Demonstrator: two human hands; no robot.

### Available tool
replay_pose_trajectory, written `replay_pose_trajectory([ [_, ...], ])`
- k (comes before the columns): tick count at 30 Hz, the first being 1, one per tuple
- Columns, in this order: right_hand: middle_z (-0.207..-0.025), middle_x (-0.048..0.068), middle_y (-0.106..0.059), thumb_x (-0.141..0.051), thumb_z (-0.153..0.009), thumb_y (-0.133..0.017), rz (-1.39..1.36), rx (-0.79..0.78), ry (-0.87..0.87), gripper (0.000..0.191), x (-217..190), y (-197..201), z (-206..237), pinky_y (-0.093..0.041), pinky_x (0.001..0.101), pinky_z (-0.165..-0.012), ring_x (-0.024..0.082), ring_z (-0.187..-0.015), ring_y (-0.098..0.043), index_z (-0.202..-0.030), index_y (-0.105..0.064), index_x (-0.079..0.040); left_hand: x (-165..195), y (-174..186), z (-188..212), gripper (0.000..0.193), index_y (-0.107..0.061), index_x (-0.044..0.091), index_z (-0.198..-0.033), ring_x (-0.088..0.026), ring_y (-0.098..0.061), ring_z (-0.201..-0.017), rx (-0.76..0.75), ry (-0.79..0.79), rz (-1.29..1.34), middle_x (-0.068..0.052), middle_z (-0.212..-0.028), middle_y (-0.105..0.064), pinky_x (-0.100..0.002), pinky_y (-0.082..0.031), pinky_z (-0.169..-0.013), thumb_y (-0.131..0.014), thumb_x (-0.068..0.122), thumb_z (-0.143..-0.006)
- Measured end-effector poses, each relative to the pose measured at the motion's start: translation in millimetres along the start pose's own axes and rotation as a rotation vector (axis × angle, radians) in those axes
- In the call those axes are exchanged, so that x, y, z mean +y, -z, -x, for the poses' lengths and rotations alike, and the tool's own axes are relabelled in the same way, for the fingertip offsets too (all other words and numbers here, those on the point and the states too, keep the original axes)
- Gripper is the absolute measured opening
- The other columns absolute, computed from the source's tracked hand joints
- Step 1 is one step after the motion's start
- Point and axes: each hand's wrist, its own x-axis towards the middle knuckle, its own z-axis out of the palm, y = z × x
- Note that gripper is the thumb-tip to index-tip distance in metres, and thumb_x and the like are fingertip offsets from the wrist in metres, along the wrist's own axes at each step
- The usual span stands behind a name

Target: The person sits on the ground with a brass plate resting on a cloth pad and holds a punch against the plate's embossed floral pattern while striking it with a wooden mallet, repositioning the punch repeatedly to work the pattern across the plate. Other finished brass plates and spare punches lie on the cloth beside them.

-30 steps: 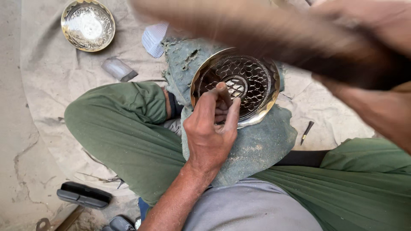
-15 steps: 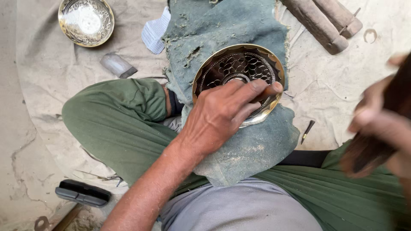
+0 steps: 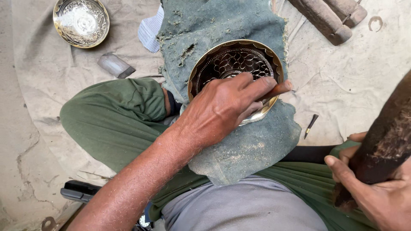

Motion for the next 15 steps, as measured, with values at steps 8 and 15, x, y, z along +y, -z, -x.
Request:
replay_pose_trajectory([
  [8,-0.095,0.004,-0.067,-0.002,-0.08,-0.073,0.041,0.065,-0.069,0.035,12,-23,36,-0.06,0.0288,-0.082,0.014,-0.08,-0.067,-0.114,-0.063,0.0,5,11,-17,0.034,-0.068,0.025,-0.129,-0.026,-0.07,-0.066,-0.19,-0.097,0.04,-0.008,-0.082,-0.062,-0.042,-0.059,-0.059,-0.059,0.016,-0.097],
  [15,-0.089,0.007,-0.072,-0.011,-0.07,-0.088,0.201,0.072,-0.127,0.049,11,-33,53,-0.06,0.0335,-0.075,0.016,-0.081,-0.074,-0.114,-0.07,-0.001,3,17,-28,0.03,-0.071,0.01,-0.102,-0.037,-0.071,-0.079,-0.263,-0.217,0.008,-0.013,-0.085,-0.069,-0.051,-0.055,-0.069,-0.054,0.035,-0.102],
])
